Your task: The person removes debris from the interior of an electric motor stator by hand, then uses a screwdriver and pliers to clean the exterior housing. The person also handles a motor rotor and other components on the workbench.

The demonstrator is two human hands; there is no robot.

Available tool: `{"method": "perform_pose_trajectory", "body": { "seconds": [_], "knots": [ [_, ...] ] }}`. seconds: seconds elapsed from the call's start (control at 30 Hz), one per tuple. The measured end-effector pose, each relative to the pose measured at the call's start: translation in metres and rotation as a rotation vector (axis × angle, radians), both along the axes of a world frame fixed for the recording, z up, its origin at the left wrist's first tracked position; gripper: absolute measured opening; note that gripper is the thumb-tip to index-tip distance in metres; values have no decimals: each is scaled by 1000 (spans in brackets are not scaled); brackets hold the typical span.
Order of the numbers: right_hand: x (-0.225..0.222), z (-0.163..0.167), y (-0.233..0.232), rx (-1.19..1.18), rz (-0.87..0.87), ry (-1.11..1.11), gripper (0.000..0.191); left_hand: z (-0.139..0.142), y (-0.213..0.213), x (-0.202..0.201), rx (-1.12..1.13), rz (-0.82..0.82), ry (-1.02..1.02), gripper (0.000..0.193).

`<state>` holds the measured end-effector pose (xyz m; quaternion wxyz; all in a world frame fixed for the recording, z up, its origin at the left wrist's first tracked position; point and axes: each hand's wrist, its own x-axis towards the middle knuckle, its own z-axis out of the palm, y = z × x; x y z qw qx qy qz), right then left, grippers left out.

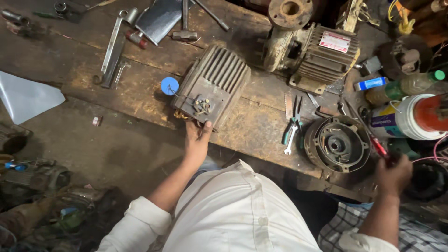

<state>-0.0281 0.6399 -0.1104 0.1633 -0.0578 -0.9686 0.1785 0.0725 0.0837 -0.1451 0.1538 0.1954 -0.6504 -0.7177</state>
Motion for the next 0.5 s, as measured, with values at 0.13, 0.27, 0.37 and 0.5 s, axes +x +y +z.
{"method": "perform_pose_trajectory", "body": {
  "seconds": [0.13, 0.27, 0.37, 0.5],
  "knots": [
    [20, 22, -12, -39, 79, 236, 25, -6, -14, 1, -18, -8, -27, 64],
    [38, 66, -48, -43, 208, 383, 30, 9, -26, 0, -25, -72, -116, 68],
    [47, 94, -75, -305, 151, 317, 30, 48, -43, -2, -33, -225, -250, 64],
    [59, 130, -102, -678, 41, 248, 20, 122, -83, 6, -547, -555, -690, 54]
  ]
}}
